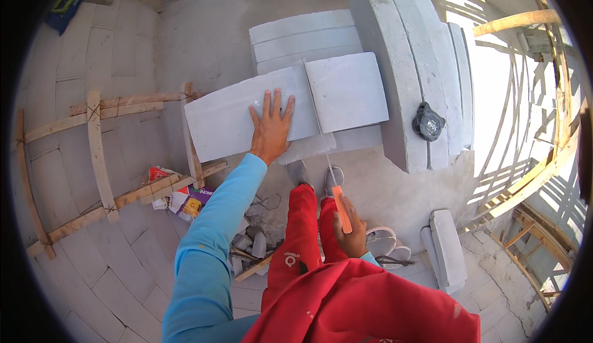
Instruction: The person measures masonry blocks using a tape measure and cuts them with a hand saw.
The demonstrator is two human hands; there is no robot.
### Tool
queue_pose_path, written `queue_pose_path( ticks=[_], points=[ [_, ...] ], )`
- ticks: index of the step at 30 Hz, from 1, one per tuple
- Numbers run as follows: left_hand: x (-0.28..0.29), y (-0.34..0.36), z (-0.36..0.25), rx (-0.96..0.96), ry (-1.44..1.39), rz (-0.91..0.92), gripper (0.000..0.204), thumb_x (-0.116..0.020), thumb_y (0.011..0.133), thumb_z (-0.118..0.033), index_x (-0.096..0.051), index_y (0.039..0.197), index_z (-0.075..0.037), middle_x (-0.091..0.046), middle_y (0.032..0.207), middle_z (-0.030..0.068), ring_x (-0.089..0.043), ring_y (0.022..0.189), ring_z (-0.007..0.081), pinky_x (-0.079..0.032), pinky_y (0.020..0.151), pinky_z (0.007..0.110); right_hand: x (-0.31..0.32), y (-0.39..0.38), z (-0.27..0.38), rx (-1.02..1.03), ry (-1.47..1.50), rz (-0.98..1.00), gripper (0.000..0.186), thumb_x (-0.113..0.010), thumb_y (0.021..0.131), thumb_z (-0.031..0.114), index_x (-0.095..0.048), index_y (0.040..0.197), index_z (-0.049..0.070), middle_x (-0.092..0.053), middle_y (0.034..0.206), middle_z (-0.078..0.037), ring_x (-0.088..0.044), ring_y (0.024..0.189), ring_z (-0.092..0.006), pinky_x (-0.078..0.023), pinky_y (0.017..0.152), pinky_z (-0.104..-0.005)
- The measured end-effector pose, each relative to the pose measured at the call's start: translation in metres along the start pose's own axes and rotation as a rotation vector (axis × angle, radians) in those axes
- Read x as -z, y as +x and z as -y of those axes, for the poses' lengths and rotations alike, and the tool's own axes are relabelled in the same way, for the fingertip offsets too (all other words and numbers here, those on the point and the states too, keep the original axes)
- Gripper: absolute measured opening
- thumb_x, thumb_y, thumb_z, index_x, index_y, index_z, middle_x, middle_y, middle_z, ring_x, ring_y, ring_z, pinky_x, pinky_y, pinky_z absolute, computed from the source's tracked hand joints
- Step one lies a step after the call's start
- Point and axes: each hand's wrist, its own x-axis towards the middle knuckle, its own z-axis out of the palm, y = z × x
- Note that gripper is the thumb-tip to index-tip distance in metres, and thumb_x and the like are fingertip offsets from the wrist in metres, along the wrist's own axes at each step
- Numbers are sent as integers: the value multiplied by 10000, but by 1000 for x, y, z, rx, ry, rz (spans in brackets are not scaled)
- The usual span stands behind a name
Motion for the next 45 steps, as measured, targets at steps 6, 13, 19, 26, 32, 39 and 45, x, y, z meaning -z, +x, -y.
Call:
queue_pose_path(
  ticks=[6,13,19,26,32,39,45],
  points=[
    [0,3,15,-93,49,-3,1190,-921,652,-319,-261,1620,-107,-216,1644,277,-248,1508,484,-356,1121,694,4,5,43,-99,-8,-37,477,-628,977,90,-523,1430,-15,-622,1380,-243,-663,1218,-359,-556,967,-390],
    [30,14,34,-181,12,29,1182,-925,630,-390,-320,1591,-63,-304,1598,316,-379,1443,497,-436,1106,599,15,30,104,-18,-123,-111,515,-653,957,81,-506,1448,23,-658,1299,-250,-739,971,-380,-609,766,-401],
    [81,35,59,-208,-53,168,1242,-951,545,-423,-358,1577,-66,-365,1561,315,-452,1396,489,-478,1080,539,27,50,174,-183,-31,-51,447,-623,994,91,-541,1419,-20,-639,1364,-234,-652,1242,-339,-517,1013,-376],
    [108,61,69,-257,-101,253,1285,-956,493,-460,-372,1580,-100,-378,1574,282,-449,1415,439,-479,1084,500,41,8,216,-112,-159,-158,447,-650,973,108,-550,1389,-19,-664,1311,-227,-699,1099,-400,-591,888,-408],
    [103,55,62,-234,-83,227,1289,-964,488,-467,-378,1576,-98,-414,1549,285,-482,1386,455,-480,1088,495,16,92,208,-224,-57,-100,425,-644,979,113,-562,1371,-30,-675,1292,-232,-707,1096,-375,-576,907,-386],
    [112,63,69,-236,-21,271,1331,-952,483,-503,-337,1599,-118,-389,1575,275,-503,1372,419,-475,1089,493,51,-11,229,-139,-70,-150,479,-651,971,122,-535,1421,8,-679,1279,-234,-703,1091,-392,-594,889,-390],
    [110,63,66,-231,-41,293,1336,-952,472,-501,-339,1603,-140,-395,1578,262,-525,1343,418,-469,1095,495,14,111,188,-68,-77,-165,471,-649,974,168,-547,1407,12,-695,1180,-260,-707,972,-435,-579,782,-448]
  ],
)
